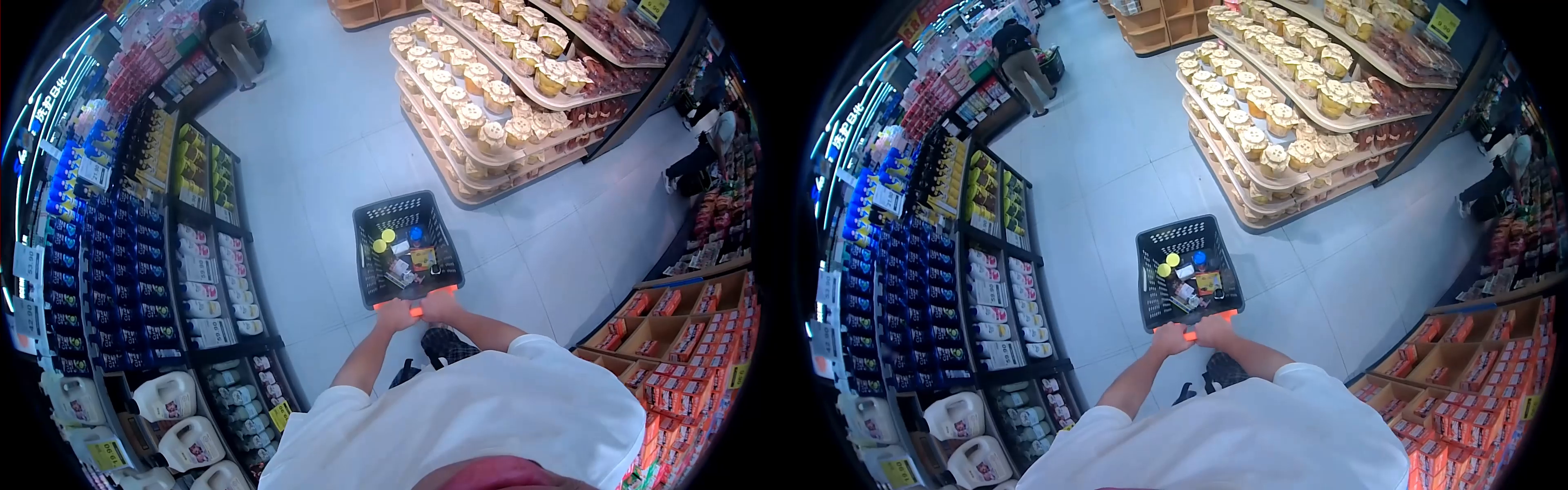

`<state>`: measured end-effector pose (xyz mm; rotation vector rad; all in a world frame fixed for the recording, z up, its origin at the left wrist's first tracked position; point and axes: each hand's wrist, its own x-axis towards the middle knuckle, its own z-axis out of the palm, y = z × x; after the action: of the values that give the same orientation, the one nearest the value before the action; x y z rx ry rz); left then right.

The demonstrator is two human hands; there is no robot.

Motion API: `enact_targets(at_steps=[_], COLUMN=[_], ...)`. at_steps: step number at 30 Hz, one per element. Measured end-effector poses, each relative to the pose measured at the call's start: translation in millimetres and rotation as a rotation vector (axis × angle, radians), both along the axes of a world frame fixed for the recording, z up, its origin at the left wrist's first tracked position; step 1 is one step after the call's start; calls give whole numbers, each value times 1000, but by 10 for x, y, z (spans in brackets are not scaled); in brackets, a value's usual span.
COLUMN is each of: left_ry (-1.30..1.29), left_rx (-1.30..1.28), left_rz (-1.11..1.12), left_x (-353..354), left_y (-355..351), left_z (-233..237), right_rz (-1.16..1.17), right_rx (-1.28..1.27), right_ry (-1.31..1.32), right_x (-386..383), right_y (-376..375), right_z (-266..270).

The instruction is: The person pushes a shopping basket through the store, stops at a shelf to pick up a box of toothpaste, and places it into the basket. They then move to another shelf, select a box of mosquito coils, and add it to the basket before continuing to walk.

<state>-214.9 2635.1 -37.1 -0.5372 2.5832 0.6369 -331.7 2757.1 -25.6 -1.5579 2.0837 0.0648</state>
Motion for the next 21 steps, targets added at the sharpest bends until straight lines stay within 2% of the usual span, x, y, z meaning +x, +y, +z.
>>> enact_targets(at_steps=[5,8,10,14,16,21], left_ry=[-39,-81,-78,-78,-108,-40], left_rx=[12,48,77,145,189,252], left_rz=[-2,27,17,-41,-45,-37], left_x=[-544,-898,-1072,-1446,-1630,-2085], left_y=[-504,-792,-1023,-1509,-1720,-2284], left_z=[115,427,285,61,74,38], right_rz=[-44,-37,-32,-21,-9,-74], right_rx=[27,30,71,-2,-75,0], right_ry=[-31,-47,-62,-21,32,48], right_x=[-512,-822,-1026,-1379,-1562,-1990], right_y=[-488,-819,-1019,-1404,-1614,-2153], right_z=[-99,-15,190,55,-18,-60])
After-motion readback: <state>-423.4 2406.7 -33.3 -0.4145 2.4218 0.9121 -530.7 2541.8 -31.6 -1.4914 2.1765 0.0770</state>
